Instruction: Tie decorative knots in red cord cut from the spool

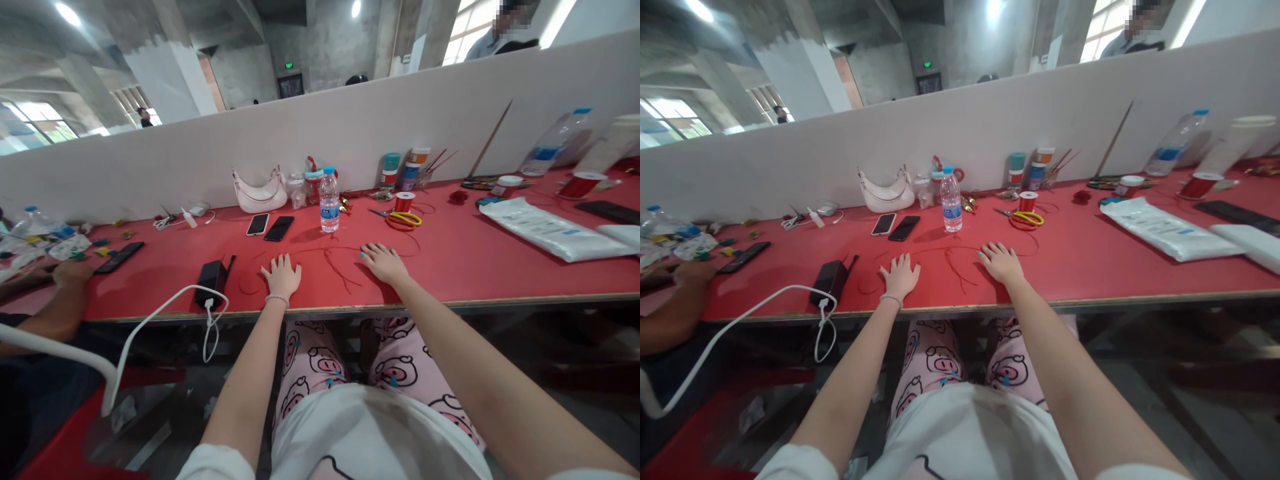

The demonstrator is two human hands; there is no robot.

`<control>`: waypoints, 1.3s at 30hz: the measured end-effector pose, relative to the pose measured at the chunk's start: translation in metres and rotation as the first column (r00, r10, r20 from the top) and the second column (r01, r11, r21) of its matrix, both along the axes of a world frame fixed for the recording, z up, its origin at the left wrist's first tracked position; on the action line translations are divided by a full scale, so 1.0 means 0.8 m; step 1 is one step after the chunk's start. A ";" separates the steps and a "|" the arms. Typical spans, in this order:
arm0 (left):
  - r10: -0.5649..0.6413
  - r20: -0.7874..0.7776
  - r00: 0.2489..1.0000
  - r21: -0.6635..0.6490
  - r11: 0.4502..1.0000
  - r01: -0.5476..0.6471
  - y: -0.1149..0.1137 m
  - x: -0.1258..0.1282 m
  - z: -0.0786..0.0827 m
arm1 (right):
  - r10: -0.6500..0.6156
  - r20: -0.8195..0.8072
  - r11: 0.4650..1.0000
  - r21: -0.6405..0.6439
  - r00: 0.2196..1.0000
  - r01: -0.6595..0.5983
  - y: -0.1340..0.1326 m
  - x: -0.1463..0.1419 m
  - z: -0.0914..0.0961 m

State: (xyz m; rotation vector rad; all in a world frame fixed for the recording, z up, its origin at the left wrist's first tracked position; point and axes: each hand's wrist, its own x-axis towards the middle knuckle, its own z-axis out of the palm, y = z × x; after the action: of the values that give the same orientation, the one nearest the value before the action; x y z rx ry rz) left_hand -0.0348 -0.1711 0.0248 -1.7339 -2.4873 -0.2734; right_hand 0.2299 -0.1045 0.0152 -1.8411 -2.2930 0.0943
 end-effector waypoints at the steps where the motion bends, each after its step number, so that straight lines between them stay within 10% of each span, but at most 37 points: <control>1: 0.004 0.003 1.000 -0.003 1.000 -0.004 0.000 0.000 0.000 | -0.023 0.000 1.000 0.000 1.000 0.023 0.000 0.000 0.000; 4: 0.052 0.006 0.999 0.005 0.999 -0.052 0.000 -0.001 -0.001 | -0.156 -0.016 0.987 0.028 0.988 0.157 0.001 0.000 -0.001; 9: 0.011 0.004 1.000 -0.004 1.000 -0.011 0.001 -0.003 -0.002 | -0.009 0.015 1.000 -0.007 1.000 0.009 0.001 0.000 -0.001; 23: 0.134 -0.013 0.991 0.018 0.991 -0.134 0.002 0.002 -0.004 | -0.384 -0.049 0.921 0.052 0.922 0.386 -0.008 -0.006 0.001; 39: -0.202 0.101 0.974 -0.129 0.968 0.214 0.039 0.058 0.011 | -0.236 -0.039 0.972 0.014 0.971 0.237 0.000 -0.001 0.000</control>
State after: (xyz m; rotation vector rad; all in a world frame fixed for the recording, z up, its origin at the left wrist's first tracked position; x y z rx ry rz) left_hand 0.0113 -0.1396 0.0334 -2.0866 -2.4367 -0.1992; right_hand 0.2289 -0.1047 0.0155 -2.0679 -2.0251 0.0703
